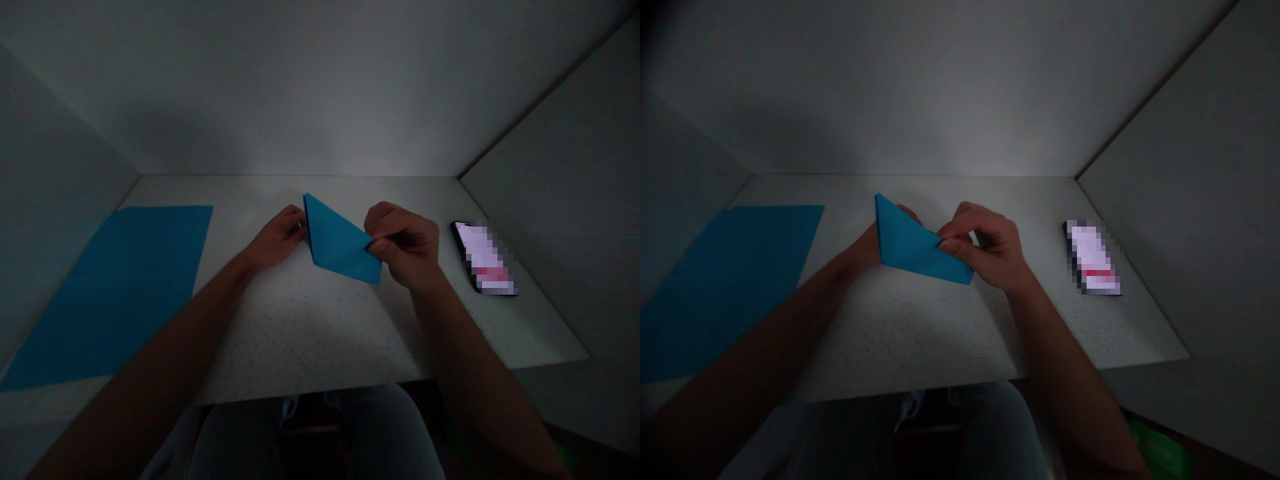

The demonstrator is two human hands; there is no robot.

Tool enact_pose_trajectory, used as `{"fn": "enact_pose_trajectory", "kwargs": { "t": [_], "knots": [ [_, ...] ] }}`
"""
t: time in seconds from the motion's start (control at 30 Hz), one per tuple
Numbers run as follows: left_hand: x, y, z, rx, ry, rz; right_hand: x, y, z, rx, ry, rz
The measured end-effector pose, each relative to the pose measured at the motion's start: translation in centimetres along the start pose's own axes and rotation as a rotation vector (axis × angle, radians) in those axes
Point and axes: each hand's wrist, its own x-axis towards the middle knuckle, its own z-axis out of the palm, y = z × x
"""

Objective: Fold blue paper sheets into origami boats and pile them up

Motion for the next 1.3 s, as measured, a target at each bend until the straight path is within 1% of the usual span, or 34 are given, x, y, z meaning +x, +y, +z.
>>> {"fn": "enact_pose_trajectory", "kwargs": {
  "t": [0.2,0.37,0.43,0.6,0.67,0.77,0.87,0.97,1.07,1.13,1.2,1.3],
  "knots": [
    [0.1,-0.2,0.1,-0.014,0.032,0.013,0.0,0.3,0.0,-0.068,0.001,0.052],
    [0.3,-0.2,0.1,0.013,0.059,0.032,0.1,0.5,-0.5,-0.126,0.01,0.053],
    [0.4,-0.4,0.1,0.057,0.073,0.035,0.1,0.6,-1.4,-0.213,0.064,0.06],
    [0.5,-0.8,0.1,0.076,0.103,0.022,-0.1,1.9,-5.5,-0.603,0.336,0.112],
    [0.5,-0.8,0.1,0.052,0.112,0.006,-0.4,2.7,-6.9,-0.737,0.37,0.147],
    [0.5,-0.8,0.2,0.014,0.123,-0.031,-1.0,3.6,-7.6,-0.883,0.33,0.209],
    [0.6,-0.8,0.3,-0.008,0.146,-0.049,-1.2,3.8,-7.0,-0.953,0.24,0.276],
    [0.6,-1.0,0.4,0.007,0.145,-0.036,-1.2,3.6,-5.7,-0.948,0.106,0.304],
    [0.6,-0.9,0.3,0.036,0.135,0.014,-1.2,3.6,-4.6,-0.901,-0.069,0.307],
    [0.6,-0.8,0.2,0.046,0.131,0.04,-1.3,3.7,-4.1,-0.869,-0.158,0.311],
    [0.5,-0.5,0.2,0.047,0.122,0.048,-1.3,3.9,-3.7,-0.845,-0.161,0.305],
    [0.5,0.1,0.2,0.039,0.105,0.055,-1.0,4.3,-3.3,-0.773,-0.048,0.268]
  ]
}}
